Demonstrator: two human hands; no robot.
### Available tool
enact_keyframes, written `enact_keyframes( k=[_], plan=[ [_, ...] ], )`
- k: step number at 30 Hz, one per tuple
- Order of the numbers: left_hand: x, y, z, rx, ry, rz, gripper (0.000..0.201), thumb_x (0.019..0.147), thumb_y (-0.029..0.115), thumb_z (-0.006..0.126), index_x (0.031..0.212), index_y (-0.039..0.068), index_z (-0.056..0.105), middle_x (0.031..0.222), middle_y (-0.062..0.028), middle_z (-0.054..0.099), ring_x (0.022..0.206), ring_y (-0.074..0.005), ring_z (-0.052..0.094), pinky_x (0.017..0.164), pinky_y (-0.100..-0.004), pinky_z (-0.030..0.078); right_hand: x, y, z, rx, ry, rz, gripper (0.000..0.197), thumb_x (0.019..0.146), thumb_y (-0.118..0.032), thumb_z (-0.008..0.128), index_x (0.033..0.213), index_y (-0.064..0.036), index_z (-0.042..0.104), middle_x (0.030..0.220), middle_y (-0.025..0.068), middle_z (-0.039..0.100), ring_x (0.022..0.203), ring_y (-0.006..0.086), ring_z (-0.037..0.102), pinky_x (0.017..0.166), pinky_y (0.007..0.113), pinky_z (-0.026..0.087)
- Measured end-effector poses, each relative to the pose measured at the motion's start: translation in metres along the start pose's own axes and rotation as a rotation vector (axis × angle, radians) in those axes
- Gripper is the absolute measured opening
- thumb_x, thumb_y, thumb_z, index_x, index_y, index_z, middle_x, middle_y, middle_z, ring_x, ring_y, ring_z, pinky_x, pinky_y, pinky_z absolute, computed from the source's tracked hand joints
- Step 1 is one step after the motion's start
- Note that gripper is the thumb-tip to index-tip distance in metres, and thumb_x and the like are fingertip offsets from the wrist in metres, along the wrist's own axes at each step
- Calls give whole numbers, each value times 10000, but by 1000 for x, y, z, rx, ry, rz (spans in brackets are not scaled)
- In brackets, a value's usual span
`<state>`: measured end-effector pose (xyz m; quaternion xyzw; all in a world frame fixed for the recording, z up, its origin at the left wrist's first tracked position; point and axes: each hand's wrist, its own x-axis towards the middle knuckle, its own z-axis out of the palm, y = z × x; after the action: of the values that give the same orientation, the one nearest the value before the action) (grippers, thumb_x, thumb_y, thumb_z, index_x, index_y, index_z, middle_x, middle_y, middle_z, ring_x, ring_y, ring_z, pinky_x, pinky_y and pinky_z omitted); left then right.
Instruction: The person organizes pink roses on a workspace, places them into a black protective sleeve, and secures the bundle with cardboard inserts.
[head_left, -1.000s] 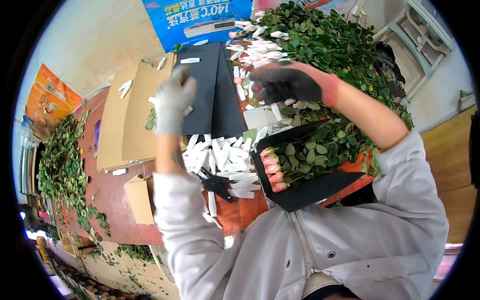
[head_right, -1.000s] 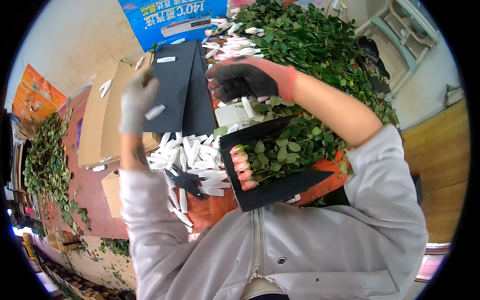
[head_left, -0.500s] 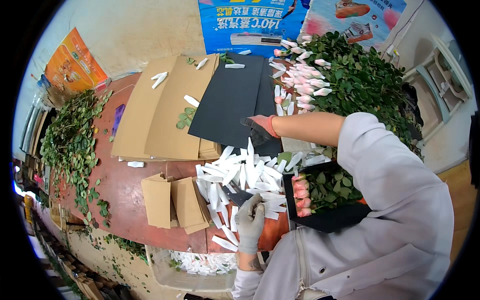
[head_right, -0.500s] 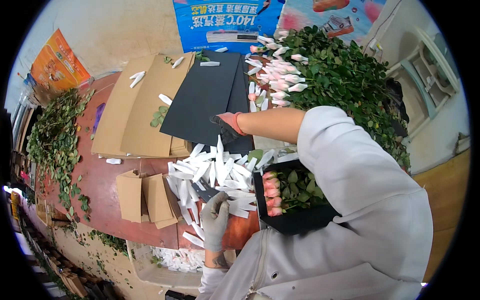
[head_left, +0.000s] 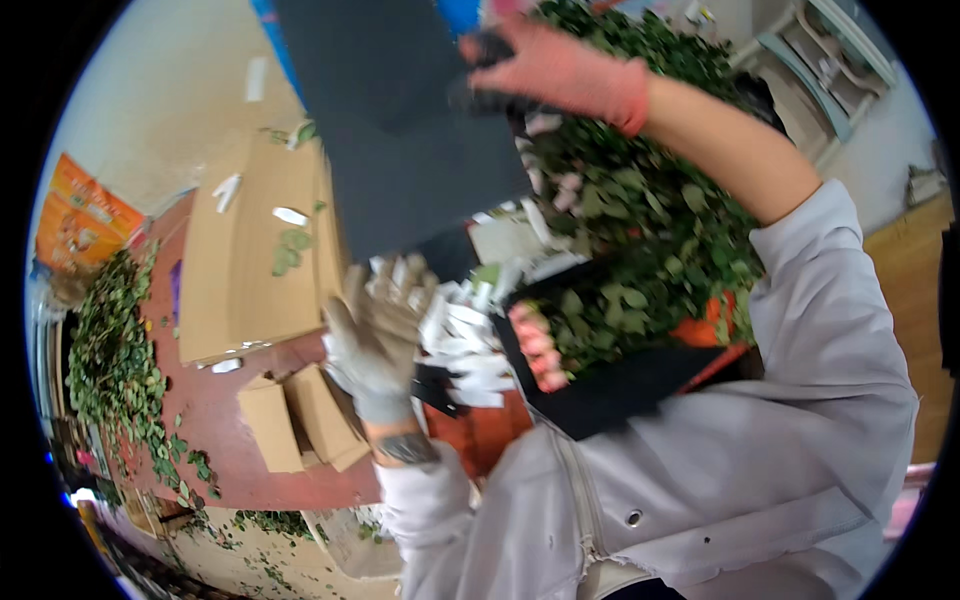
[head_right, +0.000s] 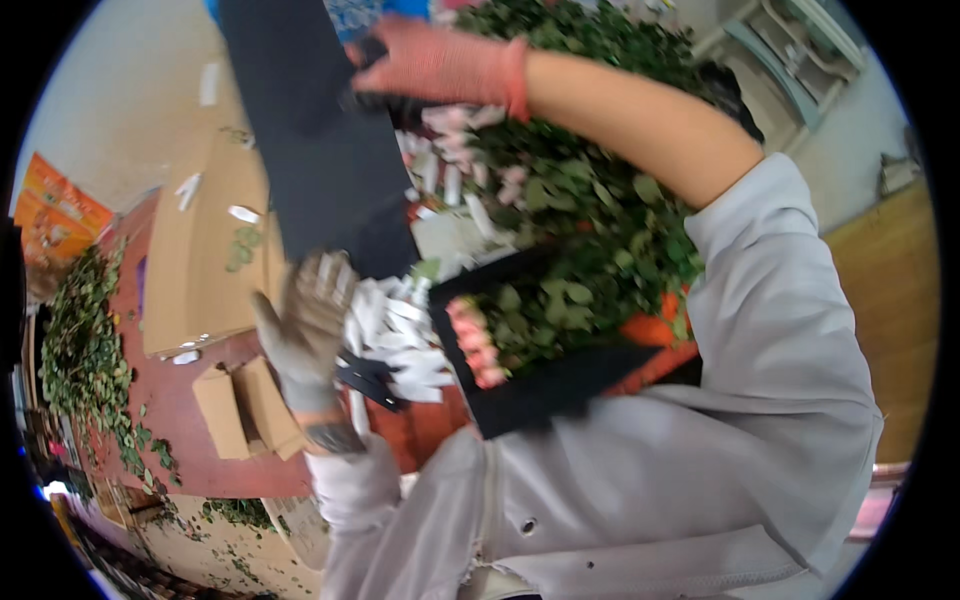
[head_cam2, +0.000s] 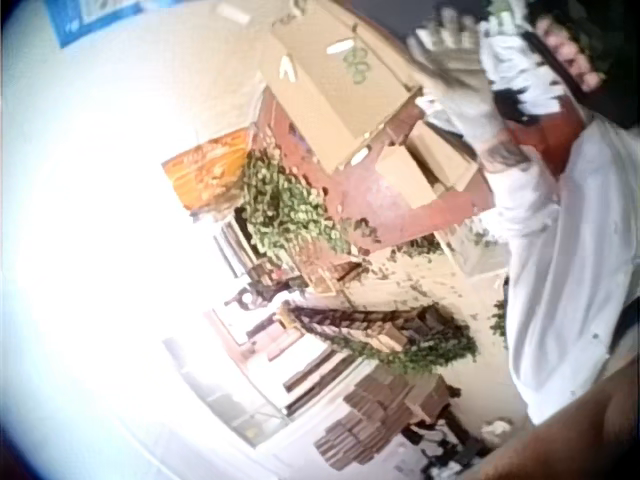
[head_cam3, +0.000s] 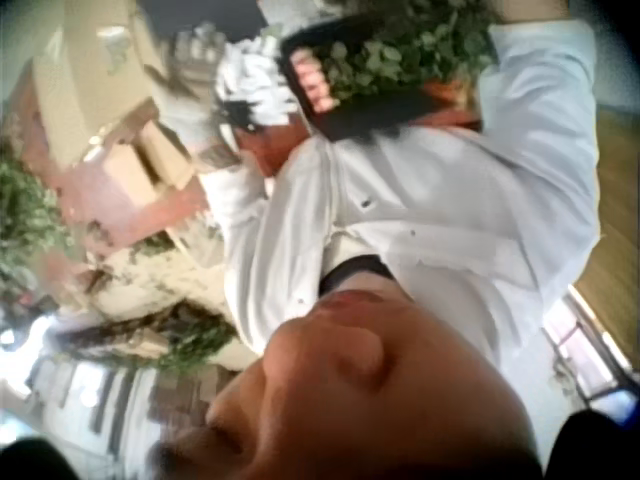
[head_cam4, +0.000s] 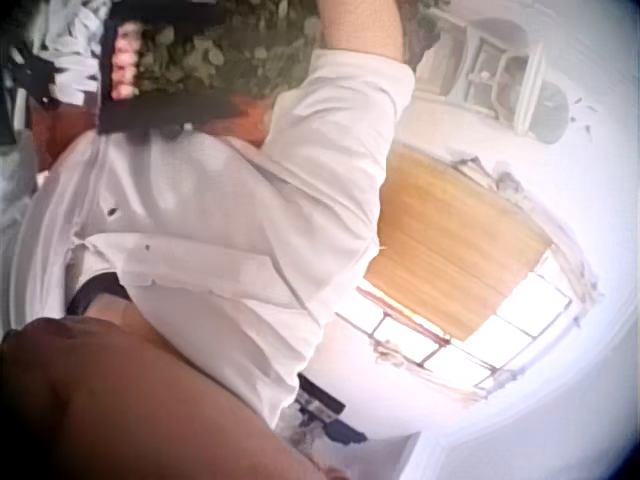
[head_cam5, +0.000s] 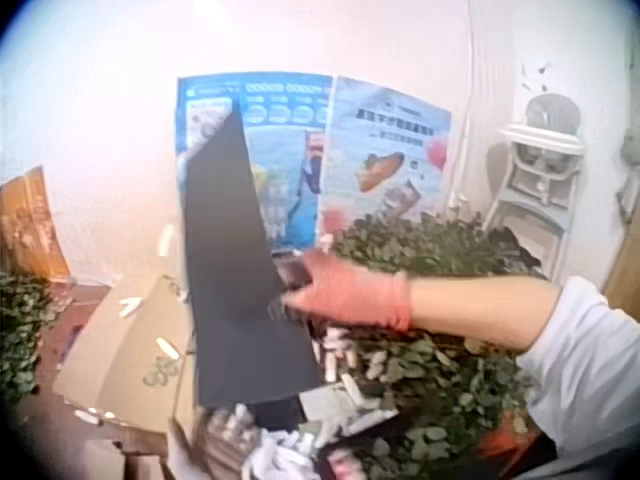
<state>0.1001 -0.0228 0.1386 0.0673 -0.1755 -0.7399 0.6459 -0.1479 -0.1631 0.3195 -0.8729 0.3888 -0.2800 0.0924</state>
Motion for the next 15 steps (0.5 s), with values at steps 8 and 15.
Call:
enact_keyframes(
  k=[8, 15],
  plan=[
    [-29, -23, 81, 1190, 46, 104, 242, 920, 252, 593, 911, 10, 584, 829, -27, 539, 740, -94, 518, 622, -257, 443, -224, 28, -29, 129, 257, 291, 428, 736, -190, 745, 1080, -26, 549, 935, 97, 579, 855, 175, 579, 787, 319, 484],
    [-79, -101, -10, 1156, 130, -504, 474, 908, 392, 602, 601, 51, 481, 526, 14, 467, 473, -57, 436, 430, -232, 362, -309, 37, 20, -263, -528, 402, 314, 728, -305, 674, 859, -27, 609, 850, 124, 619, 873, 272, 601, 777, 376, 497]
  ],
)
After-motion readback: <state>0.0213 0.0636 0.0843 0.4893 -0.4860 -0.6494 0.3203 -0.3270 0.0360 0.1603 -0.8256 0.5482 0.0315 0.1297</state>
